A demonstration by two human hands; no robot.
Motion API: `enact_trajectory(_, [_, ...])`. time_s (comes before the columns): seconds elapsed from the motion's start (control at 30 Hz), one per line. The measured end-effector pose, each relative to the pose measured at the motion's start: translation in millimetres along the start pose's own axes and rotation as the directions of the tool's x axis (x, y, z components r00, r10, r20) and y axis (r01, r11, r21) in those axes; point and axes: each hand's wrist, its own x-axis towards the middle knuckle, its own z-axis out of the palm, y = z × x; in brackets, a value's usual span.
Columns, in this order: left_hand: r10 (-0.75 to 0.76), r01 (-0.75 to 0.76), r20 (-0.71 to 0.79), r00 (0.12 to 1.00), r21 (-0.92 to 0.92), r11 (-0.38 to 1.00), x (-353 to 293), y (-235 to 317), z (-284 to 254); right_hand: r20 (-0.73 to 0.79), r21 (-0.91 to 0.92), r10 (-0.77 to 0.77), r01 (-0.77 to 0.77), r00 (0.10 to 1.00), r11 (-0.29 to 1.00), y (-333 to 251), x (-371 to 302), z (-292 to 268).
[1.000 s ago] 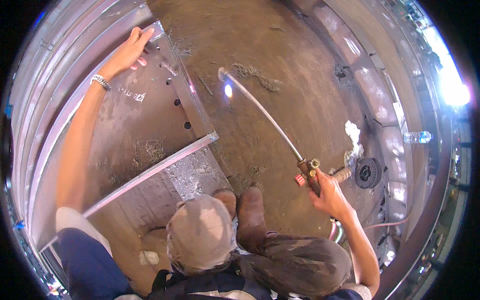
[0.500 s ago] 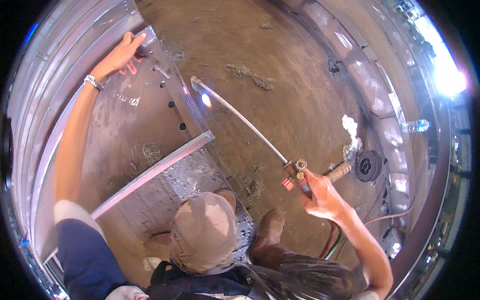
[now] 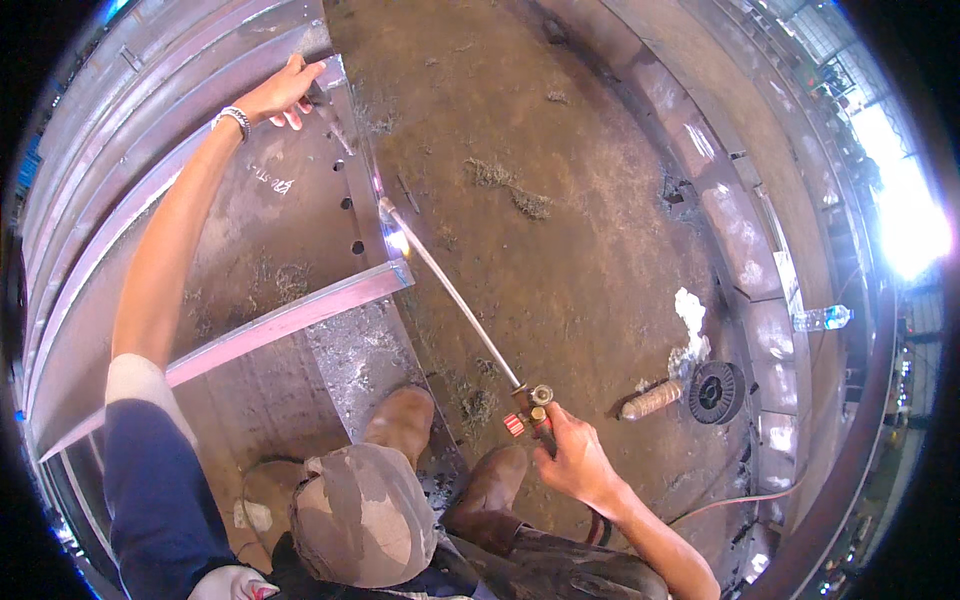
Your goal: The person uses a cutting torch to cut a metal plate. They position the torch, ignite it, and move it along the metal to create a cut, producing sparks. The person then repositions the torch and continues cutting another section of the metal plate.
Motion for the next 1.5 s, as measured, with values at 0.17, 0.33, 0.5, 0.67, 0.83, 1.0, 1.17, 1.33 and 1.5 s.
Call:
enact_trajectory(0.17, [-0.010, 0.010, 0.003, 1.000, 0.010, 1.000, 0, 1, -1, 0.019, -0.007, -0.009, 0.009, 1.000, 1.000, 0, -5, 10])
enact_trajectory(0.33, [-0.013, 0.013, -0.002, 1.000, -0.005, 1.000, 1, 1, 0, 0.034, -0.024, -0.013, 0.014, 0.999, 1.000, -4, -5, 9])
enact_trajectory(0.5, [-0.008, 0.009, -0.009, 1.000, 0.009, 1.000, 4, -2, 1, 0.017, -0.006, -0.047, 0.047, 0.999, 0.999, -9, -3, 9])
enact_trajectory(0.67, [-0.017, 0.017, -0.008, 1.000, 0.011, 1.000, 8, -3, 1, 0.032, -0.020, -0.009, 0.009, 0.999, 1.000, -13, -3, 8])
enact_trajectory(0.83, [0.012, -0.012, -0.028, 1.000, 0.006, 1.000, 4, -2, 2, 0.063, -0.010, 0.061, -0.061, 0.996, 0.998, -17, -7, 7])
enact_trajectory(1.0, [0.005, -0.005, -0.030, 1.000, -0.002, 1.000, 1, 0, 2, 0.066, 0.021, 0.053, -0.055, 0.996, 0.998, -14, -6, 10])
enact_trajectory(1.17, [-0.003, 0.003, -0.028, 1.000, -0.013, 1.000, 4, -2, 3, 0.055, 0.033, 0.027, -0.029, 0.998, 0.999, -12, -8, 11])
enact_trajectory(1.33, [-0.014, 0.014, -0.029, 0.999, -0.001, 1.000, 7, -3, 3, 0.042, 0.038, -0.006, 0.005, 0.999, 0.999, -9, -6, 13])
enact_trajectory(1.5, [-0.002, 0.002, -0.026, 1.000, 0.003, 1.000, 6, -3, 3, 0.044, 0.057, -0.006, 0.004, 0.999, 0.998, -6, -6, 14])
